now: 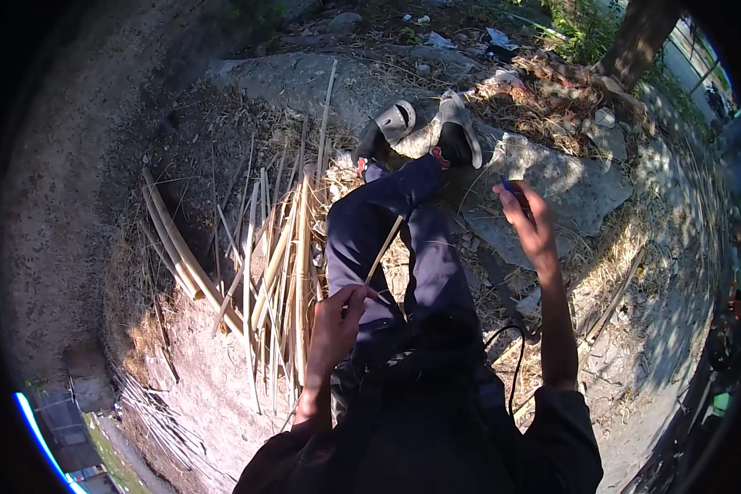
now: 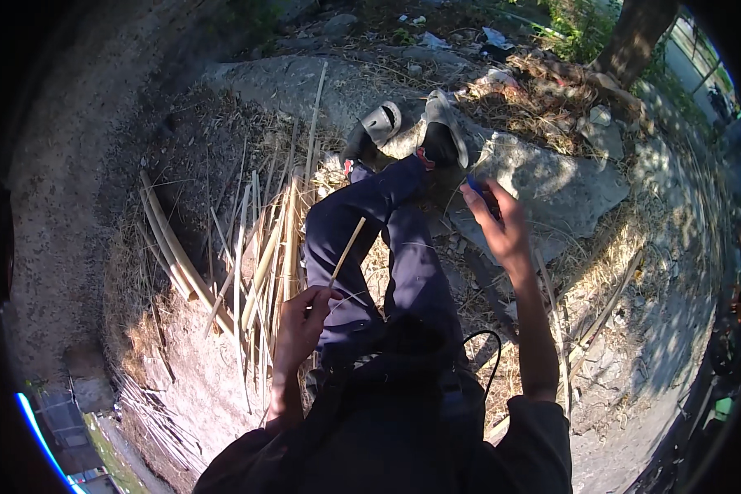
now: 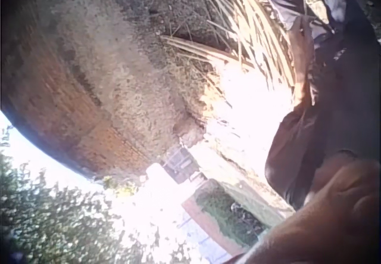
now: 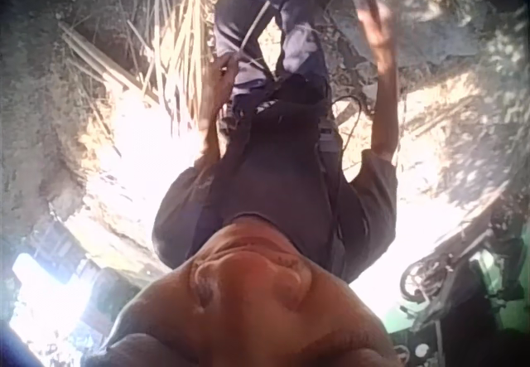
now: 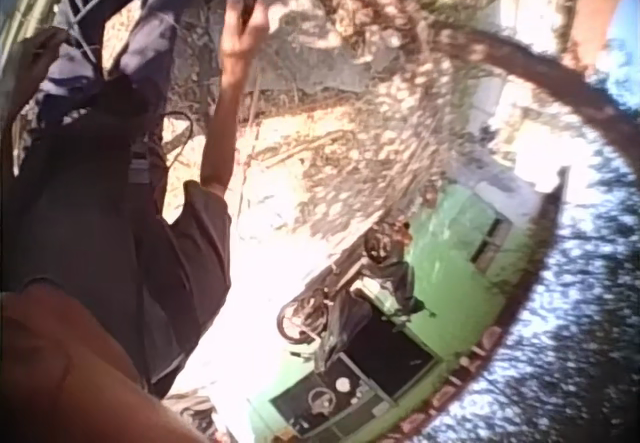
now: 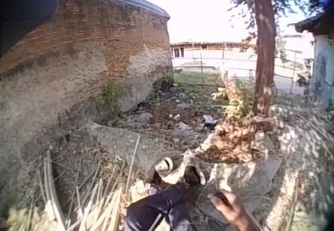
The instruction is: The person carves and shaves a thin bamboo stick using a utility knife, then splits a bamboo strip lengthwise using a machete.
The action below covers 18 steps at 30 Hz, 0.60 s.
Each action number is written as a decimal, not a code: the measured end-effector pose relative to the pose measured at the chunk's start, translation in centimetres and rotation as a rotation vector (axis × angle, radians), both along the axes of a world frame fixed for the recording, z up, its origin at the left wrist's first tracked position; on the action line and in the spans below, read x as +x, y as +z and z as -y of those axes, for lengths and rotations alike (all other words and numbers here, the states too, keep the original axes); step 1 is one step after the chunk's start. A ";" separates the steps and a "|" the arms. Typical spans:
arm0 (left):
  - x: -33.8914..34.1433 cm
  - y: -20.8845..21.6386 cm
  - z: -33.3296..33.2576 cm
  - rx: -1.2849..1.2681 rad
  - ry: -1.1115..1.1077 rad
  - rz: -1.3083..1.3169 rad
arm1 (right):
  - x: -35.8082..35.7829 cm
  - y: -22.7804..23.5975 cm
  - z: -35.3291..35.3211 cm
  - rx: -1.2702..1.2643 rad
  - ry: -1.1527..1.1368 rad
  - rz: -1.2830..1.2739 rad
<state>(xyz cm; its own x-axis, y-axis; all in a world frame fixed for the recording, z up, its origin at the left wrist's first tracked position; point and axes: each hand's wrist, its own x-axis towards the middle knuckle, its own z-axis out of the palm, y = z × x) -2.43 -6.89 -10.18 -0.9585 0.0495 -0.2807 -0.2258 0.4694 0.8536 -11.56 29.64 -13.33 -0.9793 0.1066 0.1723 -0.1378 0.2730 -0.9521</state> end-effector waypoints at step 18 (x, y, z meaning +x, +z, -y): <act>0.5 4.3 -3.1 0.168 -0.190 -0.023 | 4.2 4.5 5.8 -0.466 0.239 0.133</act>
